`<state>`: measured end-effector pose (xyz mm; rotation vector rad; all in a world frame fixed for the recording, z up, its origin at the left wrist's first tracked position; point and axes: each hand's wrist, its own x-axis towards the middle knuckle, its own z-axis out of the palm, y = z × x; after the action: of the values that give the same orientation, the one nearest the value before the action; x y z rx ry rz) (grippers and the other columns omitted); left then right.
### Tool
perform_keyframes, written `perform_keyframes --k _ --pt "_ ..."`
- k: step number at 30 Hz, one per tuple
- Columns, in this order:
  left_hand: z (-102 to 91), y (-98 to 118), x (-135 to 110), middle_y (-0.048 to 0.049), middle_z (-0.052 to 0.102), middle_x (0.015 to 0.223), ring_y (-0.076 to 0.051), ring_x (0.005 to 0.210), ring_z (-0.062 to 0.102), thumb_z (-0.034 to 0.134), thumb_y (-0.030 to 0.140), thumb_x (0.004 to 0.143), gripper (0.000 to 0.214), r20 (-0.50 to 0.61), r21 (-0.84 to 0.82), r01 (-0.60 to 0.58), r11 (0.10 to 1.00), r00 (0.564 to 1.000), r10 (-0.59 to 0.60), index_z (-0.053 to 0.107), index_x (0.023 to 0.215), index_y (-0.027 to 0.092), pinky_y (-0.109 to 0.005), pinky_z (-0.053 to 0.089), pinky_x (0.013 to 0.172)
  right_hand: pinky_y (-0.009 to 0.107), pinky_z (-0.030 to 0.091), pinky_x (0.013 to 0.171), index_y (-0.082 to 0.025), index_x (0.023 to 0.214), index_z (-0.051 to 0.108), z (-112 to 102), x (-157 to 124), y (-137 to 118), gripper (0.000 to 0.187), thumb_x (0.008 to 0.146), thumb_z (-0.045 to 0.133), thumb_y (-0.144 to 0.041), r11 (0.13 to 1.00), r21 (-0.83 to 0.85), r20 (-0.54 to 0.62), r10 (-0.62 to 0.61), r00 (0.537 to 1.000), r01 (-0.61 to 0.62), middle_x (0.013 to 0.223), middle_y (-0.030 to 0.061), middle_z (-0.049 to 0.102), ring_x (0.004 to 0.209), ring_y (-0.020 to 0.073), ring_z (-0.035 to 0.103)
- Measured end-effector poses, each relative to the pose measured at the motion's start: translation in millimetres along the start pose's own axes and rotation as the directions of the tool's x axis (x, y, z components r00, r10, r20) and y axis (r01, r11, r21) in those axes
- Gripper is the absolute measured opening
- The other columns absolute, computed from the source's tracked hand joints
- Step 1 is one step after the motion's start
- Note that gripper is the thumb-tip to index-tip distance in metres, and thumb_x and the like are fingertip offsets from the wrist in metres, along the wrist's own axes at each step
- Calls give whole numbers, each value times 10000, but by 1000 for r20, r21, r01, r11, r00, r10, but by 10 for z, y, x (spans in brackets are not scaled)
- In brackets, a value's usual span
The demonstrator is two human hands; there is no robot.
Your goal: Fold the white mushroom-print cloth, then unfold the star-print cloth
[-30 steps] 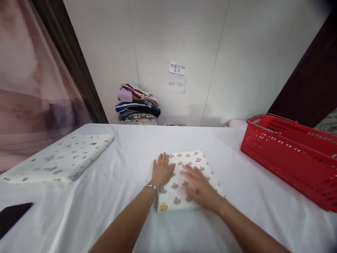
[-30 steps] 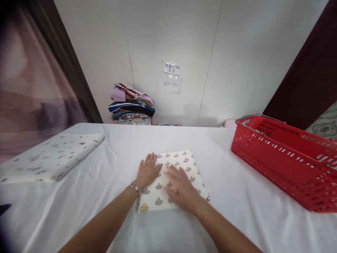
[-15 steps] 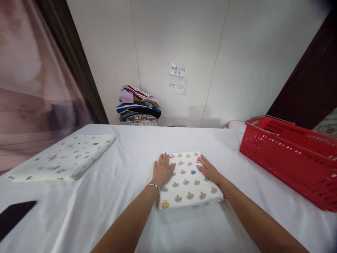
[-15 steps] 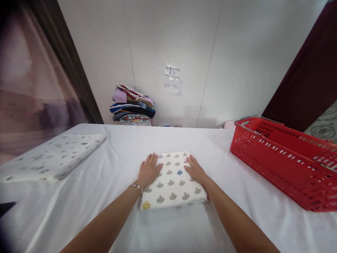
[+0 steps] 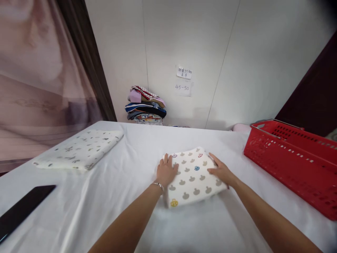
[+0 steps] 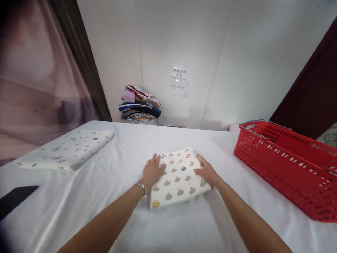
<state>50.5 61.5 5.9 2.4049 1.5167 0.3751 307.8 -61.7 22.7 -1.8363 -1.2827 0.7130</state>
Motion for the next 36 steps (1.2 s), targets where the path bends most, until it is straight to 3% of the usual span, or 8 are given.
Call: perform_keyframes --k 4,8,12,15,17,23,29,36 --pt "43 10 -169 -92 220 1499 -280 1254 380 382 508 856 611 -27 24 -9 1000 1000 10 345 1379 193 -432 323 1005 380 409 978 -203 1408 313 -191 403 -54 697 750 542 -191 953 -294 -70 -96 993 71 1319 77 503 1162 240 511" --pt "99 9 -237 -94 228 1496 -268 1265 368 353 518 868 604 -85 50 -39 998 996 43 369 1371 183 -416 316 1012 432 306 1055 -154 1315 459 -29 463 -45 537 780 492 -178 877 -471 -88 -153 984 94 1332 114 482 1251 268 414" --pt "149 10 -245 -79 229 1498 -312 1301 311 352 516 869 604 -135 66 -38 997 990 47 365 1381 195 -435 270 1044 421 336 1044 -194 1325 442 453 -28 -175 470 884 409 -354 828 -481 8 -324 946 288 1377 90 438 1264 238 405" --pt "167 15 -263 -65 212 1504 -341 1337 229 346 520 870 609 -157 66 -26 997 987 36 352 1391 204 -469 234 1060 474 276 1071 -210 1375 369 810 -493 -244 522 893 419 -405 660 -503 299 -473 829 558 1412 82 395 1316 242 326" --pt "167 18 -279 -53 202 1508 -335 1360 174 338 525 871 608 -157 67 -21 998 987 32 344 1394 215 -488 213 1069 504 243 1080 -165 1401 320 973 -702 -228 593 876 456 -405 555 -552 337 -534 775 622 1435 113 349 1348 263 255" --pt "145 2 -256 -78 236 1495 -292 1383 126 322 553 869 609 -160 75 -60 995 985 71 385 1364 203 -514 160 1089 484 309 1055 -133 1409 298 1165 -870 -93 548 884 427 -219 423 -682 249 -632 734 596 1435 126 343 1348 263 255" --pt "38 -27 -29 -86 291 1473 -266 1367 194 328 519 881 577 -152 19 -66 998 986 68 377 1358 199 -481 160 1095 474 335 1052 -145 1428 250 1237 -961 -64 586 861 386 -96 394 -684 228 -684 693 614 1434 120 344 1351 247 253" --pt "-104 -139 331 -120 567 1239 -267 1159 487 469 480 811 530 94 -177 130 976 989 -115 493 1239 168 -367 364 947 487 380 1020 -143 1449 173 1228 -949 -72 633 847 352 -62 382 -692 231 -687 689 613 1430 118 349 1343 251 273"
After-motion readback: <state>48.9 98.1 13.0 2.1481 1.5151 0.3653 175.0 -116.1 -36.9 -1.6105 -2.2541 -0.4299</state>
